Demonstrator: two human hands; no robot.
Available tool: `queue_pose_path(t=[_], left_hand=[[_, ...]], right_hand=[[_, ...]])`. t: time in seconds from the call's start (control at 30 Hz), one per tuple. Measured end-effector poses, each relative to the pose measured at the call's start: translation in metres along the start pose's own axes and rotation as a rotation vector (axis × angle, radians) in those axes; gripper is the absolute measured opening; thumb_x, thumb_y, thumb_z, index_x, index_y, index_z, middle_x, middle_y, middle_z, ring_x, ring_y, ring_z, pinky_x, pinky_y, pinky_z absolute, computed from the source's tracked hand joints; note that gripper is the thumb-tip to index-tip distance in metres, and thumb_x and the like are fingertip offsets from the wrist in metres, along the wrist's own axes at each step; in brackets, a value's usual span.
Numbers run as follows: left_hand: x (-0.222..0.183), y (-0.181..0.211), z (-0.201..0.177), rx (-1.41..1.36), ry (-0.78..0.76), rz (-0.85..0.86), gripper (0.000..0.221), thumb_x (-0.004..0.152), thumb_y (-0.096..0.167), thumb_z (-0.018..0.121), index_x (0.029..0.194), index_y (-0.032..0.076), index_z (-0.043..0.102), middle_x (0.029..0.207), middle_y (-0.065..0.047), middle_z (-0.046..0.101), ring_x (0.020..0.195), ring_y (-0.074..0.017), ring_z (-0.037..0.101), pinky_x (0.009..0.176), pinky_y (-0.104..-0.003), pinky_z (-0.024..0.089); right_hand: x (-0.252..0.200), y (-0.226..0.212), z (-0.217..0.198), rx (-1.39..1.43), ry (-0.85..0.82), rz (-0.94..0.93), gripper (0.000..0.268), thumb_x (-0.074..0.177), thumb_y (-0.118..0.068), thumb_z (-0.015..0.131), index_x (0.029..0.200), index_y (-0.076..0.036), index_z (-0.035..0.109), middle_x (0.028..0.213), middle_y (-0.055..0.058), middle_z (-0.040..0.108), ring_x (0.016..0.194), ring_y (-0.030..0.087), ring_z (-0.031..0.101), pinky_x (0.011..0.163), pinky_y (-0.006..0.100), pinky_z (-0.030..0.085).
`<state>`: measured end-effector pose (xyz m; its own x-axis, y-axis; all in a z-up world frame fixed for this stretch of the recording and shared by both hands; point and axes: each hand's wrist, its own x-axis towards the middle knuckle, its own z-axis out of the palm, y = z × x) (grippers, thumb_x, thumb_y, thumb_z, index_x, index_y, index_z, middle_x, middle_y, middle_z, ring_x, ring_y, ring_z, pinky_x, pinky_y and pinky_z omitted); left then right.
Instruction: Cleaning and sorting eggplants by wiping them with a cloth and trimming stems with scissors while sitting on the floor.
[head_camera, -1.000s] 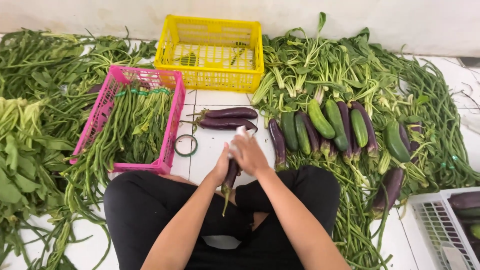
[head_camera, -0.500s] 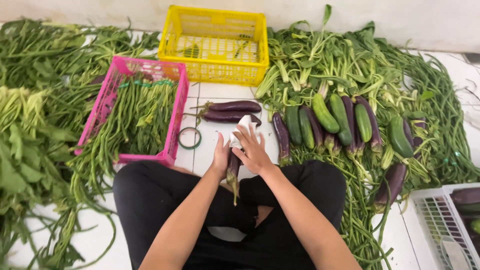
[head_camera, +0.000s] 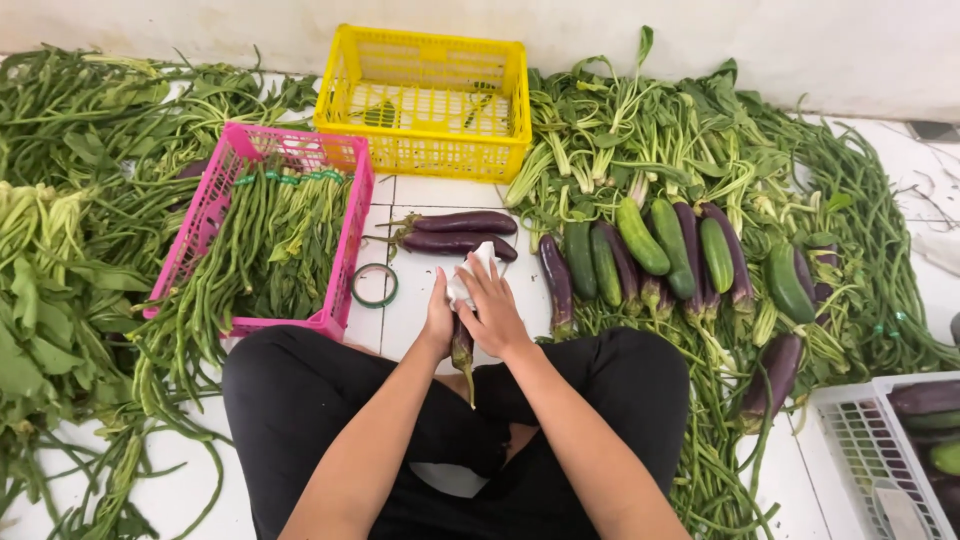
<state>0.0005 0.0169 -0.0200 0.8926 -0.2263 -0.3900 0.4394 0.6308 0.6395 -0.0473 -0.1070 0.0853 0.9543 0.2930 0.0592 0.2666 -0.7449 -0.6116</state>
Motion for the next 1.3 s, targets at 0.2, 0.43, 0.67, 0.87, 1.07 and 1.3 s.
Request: queue_pose_path(t=[0.2, 0.43, 0.67, 0.87, 1.07, 1.3], left_hand=[[-0.003, -0.003, 0.005, -0.01, 0.015, -0.002, 0.084, 0.095, 0.079, 0.038, 0.142, 0.013, 0.06, 0.139, -0.01, 0.065, 0.127, -0.0267, 0.06, 0.119, -0.044, 0.039], [-0.011, 0.013, 0.009, -0.131, 0.036, 0.064, 0.083, 0.097, 0.078, 0.033, 0.15, 0.017, 0.051, 0.141, -0.013, 0.063, 0.129, -0.0305, 0.06, 0.118, -0.045, 0.04], [0.007, 0.006, -0.007, -0.186, 0.08, 0.076, 0.055, 0.102, 0.054, 0.046, 0.147, 0.023, 0.056, 0.132, -0.009, 0.069, 0.12, -0.0257, 0.065, 0.114, -0.043, 0.045], [-0.022, 0.029, 0.028, -0.217, -0.032, 0.114, 0.048, 0.106, 0.035, 0.043, 0.151, 0.022, 0.051, 0.14, -0.009, 0.064, 0.125, -0.0236, 0.062, 0.116, -0.045, 0.042], [-0.026, 0.027, 0.027, -0.221, -0.106, 0.15, 0.048, 0.107, 0.03, 0.041, 0.154, 0.023, 0.046, 0.143, -0.009, 0.061, 0.128, -0.0236, 0.06, 0.115, -0.046, 0.043], [-0.006, 0.012, 0.016, -0.023, -0.076, 0.009, 0.048, 0.103, 0.045, 0.049, 0.141, 0.017, 0.057, 0.111, -0.008, 0.063, 0.093, -0.0219, 0.062, 0.086, -0.039, 0.055]], right_hand=[[-0.001, -0.005, 0.0, 0.011, -0.017, 0.033, 0.058, 0.108, -0.037, 0.035, 0.161, -0.018, 0.027, 0.172, 0.011, 0.008, 0.154, 0.046, 0.003, 0.121, 0.064, 0.017], [-0.002, -0.016, 0.012, 0.022, 0.061, -0.029, 0.06, 0.106, -0.032, 0.04, 0.163, -0.019, 0.026, 0.17, 0.018, 0.008, 0.149, 0.056, 0.008, 0.116, 0.065, 0.024], [-0.008, -0.032, 0.011, -0.205, 0.147, -0.069, 0.058, 0.103, -0.031, 0.045, 0.158, -0.018, 0.037, 0.164, 0.011, 0.023, 0.143, 0.04, 0.031, 0.11, 0.052, 0.035], [-0.007, -0.036, 0.016, -0.228, 0.315, -0.088, 0.057, 0.096, -0.023, 0.056, 0.152, -0.016, 0.048, 0.158, 0.016, 0.031, 0.14, 0.041, 0.036, 0.108, 0.05, 0.039], [-0.011, -0.051, -0.001, 0.07, 0.205, -0.068, 0.057, 0.097, -0.01, 0.051, 0.153, -0.01, 0.046, 0.166, 0.024, 0.016, 0.148, 0.048, 0.026, 0.117, 0.051, 0.035], [0.012, -0.016, 0.006, 0.078, 0.199, -0.127, 0.071, 0.092, -0.013, 0.055, 0.159, -0.007, 0.032, 0.166, 0.031, 0.012, 0.15, 0.052, 0.019, 0.123, 0.055, 0.02]])
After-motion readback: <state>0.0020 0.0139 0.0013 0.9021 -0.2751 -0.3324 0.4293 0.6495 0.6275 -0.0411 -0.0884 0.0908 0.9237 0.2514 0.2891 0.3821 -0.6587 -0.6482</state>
